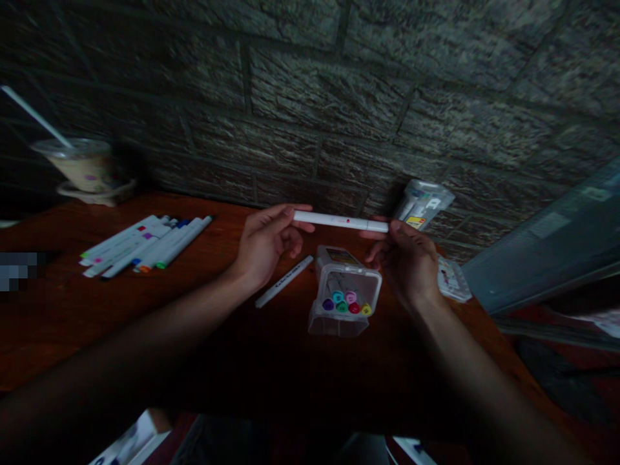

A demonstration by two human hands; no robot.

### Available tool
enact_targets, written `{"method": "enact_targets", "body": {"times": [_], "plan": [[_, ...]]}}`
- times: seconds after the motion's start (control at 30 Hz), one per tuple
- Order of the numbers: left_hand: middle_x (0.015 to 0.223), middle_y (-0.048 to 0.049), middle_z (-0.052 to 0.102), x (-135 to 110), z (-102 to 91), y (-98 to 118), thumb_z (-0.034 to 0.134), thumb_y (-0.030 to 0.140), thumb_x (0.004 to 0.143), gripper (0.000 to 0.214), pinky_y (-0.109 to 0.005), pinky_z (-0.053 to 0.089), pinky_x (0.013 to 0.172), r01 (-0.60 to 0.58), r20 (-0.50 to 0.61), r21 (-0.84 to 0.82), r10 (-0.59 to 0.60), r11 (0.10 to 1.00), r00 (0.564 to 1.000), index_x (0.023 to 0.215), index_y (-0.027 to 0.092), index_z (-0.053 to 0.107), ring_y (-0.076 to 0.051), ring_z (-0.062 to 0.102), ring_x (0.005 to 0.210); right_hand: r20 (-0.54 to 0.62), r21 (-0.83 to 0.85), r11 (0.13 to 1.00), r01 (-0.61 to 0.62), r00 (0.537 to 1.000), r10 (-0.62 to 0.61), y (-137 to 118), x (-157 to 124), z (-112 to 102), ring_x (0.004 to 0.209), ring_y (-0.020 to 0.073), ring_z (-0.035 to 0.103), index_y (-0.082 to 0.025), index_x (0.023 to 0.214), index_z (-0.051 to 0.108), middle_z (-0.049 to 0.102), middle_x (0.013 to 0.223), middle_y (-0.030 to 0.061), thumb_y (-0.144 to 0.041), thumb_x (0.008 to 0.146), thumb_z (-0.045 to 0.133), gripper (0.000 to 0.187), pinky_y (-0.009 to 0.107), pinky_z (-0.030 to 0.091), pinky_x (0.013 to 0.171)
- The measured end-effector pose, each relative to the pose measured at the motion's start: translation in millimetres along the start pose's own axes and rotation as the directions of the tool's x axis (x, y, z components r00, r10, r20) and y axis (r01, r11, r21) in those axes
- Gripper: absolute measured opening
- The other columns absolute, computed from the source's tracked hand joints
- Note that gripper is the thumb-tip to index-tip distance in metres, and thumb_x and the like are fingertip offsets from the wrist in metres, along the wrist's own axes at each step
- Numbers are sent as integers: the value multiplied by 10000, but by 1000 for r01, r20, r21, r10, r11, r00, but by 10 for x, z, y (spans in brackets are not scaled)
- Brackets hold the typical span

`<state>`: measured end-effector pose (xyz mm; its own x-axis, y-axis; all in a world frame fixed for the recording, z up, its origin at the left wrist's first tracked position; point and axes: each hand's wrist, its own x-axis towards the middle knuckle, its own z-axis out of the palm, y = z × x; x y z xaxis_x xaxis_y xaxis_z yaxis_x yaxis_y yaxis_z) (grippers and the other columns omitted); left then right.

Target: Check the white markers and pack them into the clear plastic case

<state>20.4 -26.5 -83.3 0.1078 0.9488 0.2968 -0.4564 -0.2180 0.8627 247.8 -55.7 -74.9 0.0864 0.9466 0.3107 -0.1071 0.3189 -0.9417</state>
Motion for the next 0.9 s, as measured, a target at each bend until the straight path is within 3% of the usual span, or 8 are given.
{"method": "enact_targets", "body": {"times": [0.43, 0.57, 0.9], "plan": [[727, -52, 742, -1, -6, 5, 673, 315, 882, 198, -236, 422, 422, -8, 14, 25, 8, 1000, 1000, 990, 171, 755, -104, 542, 454, 0, 17, 1000, 23, 1000, -23, 37, 11, -22, 487, 150, 672, -213, 947, 712, 831, 878, 74, -440, 906, 685, 232, 277, 481, 400], [736, -56, 750, 0, -1, 0, 706, 322, 879, 197, -227, 407, 409, -32, 8, 31, 32, 999, 999, 978, 163, 766, -94, 534, 444, 12, -35, 999, 35, 999, -35, 40, 4, -25, 495, 138, 672, -231, 1003, 709, 830, 913, 64, -454, 933, 678, 236, 272, 492, 410], [722, -43, 759, 6, 1, -48, 817, 360, 830, 236, -209, 387, 385, -94, -7, 136, 96, 986, 995, 957, 164, 785, -71, 520, 412, -18, -83, 994, 70, 997, -72, 66, 4, -22, 483, 140, 678, -245, 993, 729, 814, 831, 30, -451, 860, 803, 256, 268, 503, 392]]}}
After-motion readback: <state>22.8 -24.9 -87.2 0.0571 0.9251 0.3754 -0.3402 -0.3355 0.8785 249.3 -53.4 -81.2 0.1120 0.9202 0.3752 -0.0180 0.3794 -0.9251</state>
